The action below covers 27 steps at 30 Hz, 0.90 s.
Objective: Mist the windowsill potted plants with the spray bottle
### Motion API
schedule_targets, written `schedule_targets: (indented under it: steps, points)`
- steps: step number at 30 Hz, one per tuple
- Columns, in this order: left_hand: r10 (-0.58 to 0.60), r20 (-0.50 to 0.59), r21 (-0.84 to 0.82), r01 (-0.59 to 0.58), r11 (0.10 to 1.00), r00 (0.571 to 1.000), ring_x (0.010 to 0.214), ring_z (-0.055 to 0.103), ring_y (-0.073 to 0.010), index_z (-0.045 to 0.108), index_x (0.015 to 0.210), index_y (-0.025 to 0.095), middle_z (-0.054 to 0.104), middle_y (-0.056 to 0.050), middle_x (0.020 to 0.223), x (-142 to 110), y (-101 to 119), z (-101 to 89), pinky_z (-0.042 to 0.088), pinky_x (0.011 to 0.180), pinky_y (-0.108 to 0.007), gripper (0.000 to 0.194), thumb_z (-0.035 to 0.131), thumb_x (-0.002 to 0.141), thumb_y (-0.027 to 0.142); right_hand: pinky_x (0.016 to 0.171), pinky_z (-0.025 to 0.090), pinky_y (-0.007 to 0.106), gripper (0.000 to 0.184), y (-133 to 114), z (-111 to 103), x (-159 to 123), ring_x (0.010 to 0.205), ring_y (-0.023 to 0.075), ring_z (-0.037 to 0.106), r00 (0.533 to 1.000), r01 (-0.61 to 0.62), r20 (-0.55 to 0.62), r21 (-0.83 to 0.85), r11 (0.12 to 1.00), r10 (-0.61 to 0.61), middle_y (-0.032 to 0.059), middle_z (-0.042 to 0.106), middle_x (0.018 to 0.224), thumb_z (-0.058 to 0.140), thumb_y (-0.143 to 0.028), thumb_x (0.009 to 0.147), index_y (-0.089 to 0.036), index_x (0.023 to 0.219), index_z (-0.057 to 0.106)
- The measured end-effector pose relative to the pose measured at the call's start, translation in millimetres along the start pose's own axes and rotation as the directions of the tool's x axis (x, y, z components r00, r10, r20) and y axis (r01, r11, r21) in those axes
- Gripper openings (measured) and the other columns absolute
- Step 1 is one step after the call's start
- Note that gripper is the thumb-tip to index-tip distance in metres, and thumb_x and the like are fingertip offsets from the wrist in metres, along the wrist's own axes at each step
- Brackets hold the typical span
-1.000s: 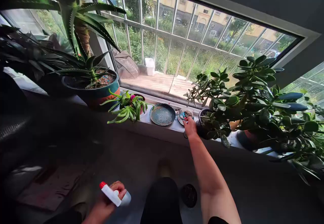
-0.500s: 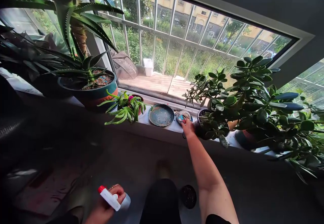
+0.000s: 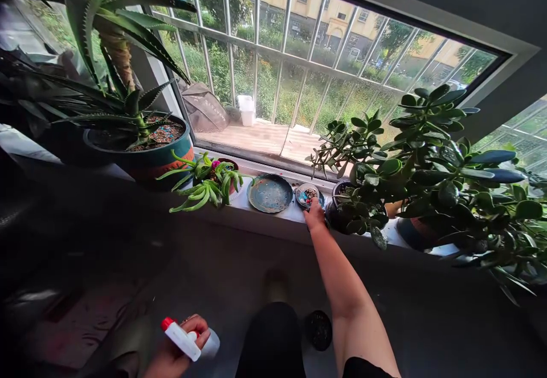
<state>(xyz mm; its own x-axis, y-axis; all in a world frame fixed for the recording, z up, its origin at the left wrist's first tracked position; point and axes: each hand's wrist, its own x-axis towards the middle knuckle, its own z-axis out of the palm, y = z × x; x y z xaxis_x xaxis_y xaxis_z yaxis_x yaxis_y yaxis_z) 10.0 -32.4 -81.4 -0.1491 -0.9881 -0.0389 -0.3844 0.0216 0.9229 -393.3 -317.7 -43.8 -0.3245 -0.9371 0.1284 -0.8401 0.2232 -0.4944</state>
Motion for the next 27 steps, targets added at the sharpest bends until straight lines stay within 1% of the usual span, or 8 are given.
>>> schedule_targets:
  steps: [2, 4, 8, 12, 16, 21, 24, 27]
  points:
    - [-0.043, -0.01, -0.015, 0.043, 0.999, 0.999, 0.064, 0.05, -0.0159, 0.055, 0.067, 0.02, 0.053, 0.0, 0.067, 0.0, 7.4, -0.5, 0.037, 0.065, -0.03, 0.042, 0.056, 0.091, 0.053, 0.07, 0.045, 0.033, 0.042, -0.3, 2.0, 0.2, 0.073, 0.0229, 0.062, 1.0, 0.0, -0.002, -0.006, 1.0, 0.0, 0.0008, 0.061, 0.077, 0.068, -0.016, 0.072, -0.02, 0.112, 0.056]
    - [-0.062, -0.017, -0.029, 0.062, 0.998, 0.998, 0.065, 0.05, -0.0162, 0.054, 0.068, 0.02, 0.052, 0.0, 0.069, 0.4, 9.8, -0.8, 0.036, 0.067, -0.03, 0.042, 0.054, 0.092, 0.054, 0.071, 0.045, 0.033, 0.04, -0.7, 2.8, 0.1, 0.074, 0.0228, 0.061, 1.0, 0.004, -0.01, -0.013, 1.0, -0.005, 0.0012, 0.061, 0.078, 0.066, -0.015, 0.073, -0.02, 0.112, 0.056]
    - [-0.015, 0.008, 0.009, 0.015, 1.0, 1.0, 0.062, 0.05, -0.0159, 0.055, 0.066, 0.02, 0.054, -0.001, 0.067, 3.1, -3.4, -0.2, 0.036, 0.063, -0.03, 0.043, 0.053, 0.092, 0.055, 0.074, 0.044, 0.033, 0.037, -1.3, 0.8, -1.6, 0.079, 0.0222, 0.061, 0.999, 0.025, -0.031, -0.022, 0.999, -0.026, 0.0024, 0.061, 0.084, 0.064, -0.015, 0.075, -0.021, 0.111, 0.058]
    - [0.011, 0.011, 0.042, -0.011, 0.999, 1.0, 0.06, 0.051, -0.0159, 0.056, 0.066, 0.02, 0.056, -0.001, 0.066, 4.7, -14.5, 0.5, 0.039, 0.062, -0.029, 0.044, 0.053, 0.092, 0.055, 0.072, 0.043, 0.032, 0.035, -2.7, -3.3, -2.8, 0.078, 0.0217, 0.06, 0.999, 0.024, -0.042, -0.033, 0.999, -0.026, 0.0036, 0.061, 0.084, 0.065, -0.015, 0.077, -0.02, 0.111, 0.06]
    - [-0.004, 0.008, 0.031, 0.004, 1.0, 1.0, 0.06, 0.051, -0.0162, 0.055, 0.066, 0.02, 0.056, -0.002, 0.066, 3.9, -10.3, -0.2, 0.04, 0.062, -0.029, 0.044, 0.052, 0.092, 0.056, 0.071, 0.042, 0.032, 0.036, -5.1, -6.8, -1.3, 0.075, 0.0213, 0.059, 0.999, 0.022, -0.045, -0.03, 0.999, -0.023, 0.0033, 0.062, 0.083, 0.065, -0.014, 0.078, -0.021, 0.113, 0.061]
    - [-0.029, 0.023, 0.029, 0.028, 0.999, 0.999, 0.062, 0.052, -0.0172, 0.056, 0.066, 0.02, 0.056, -0.002, 0.067, 4.7, -8.8, -1.4, 0.042, 0.063, -0.029, 0.046, 0.052, 0.09, 0.06, 0.072, 0.043, 0.031, 0.032, -5.9, -11.2, -0.5, 0.075, 0.0204, 0.058, 0.998, 0.034, -0.053, -0.008, 0.999, -0.035, 0.0024, 0.062, 0.084, 0.062, -0.014, 0.076, -0.021, 0.108, 0.061]
    - [-0.038, 0.018, 0.025, 0.037, 0.999, 0.999, 0.062, 0.051, -0.0171, 0.056, 0.066, 0.02, 0.056, -0.002, 0.068, 4.4, -9.8, -1.4, 0.041, 0.063, -0.029, 0.047, 0.051, 0.09, 0.061, 0.071, 0.044, 0.031, 0.03, -4.8, -14.3, -2.8, 0.075, 0.0203, 0.057, 0.997, 0.048, -0.065, 0.016, 0.999, -0.047, 0.0024, 0.062, 0.084, 0.06, -0.016, 0.075, -0.02, 0.105, 0.061]
    - [-0.051, 0.023, 0.014, 0.05, 0.999, 0.998, 0.062, 0.051, -0.017, 0.055, 0.066, 0.02, 0.055, -0.002, 0.067, 2.7, -4.5, -1.2, 0.039, 0.063, -0.029, 0.047, 0.052, 0.089, 0.061, 0.07, 0.044, 0.031, 0.028, -3.6, -16.9, -6.4, 0.074, 0.0201, 0.057, 0.996, 0.055, -0.075, 0.043, 0.998, -0.052, 0.0024, 0.062, 0.083, 0.059, -0.017, 0.074, -0.02, 0.102, 0.061]
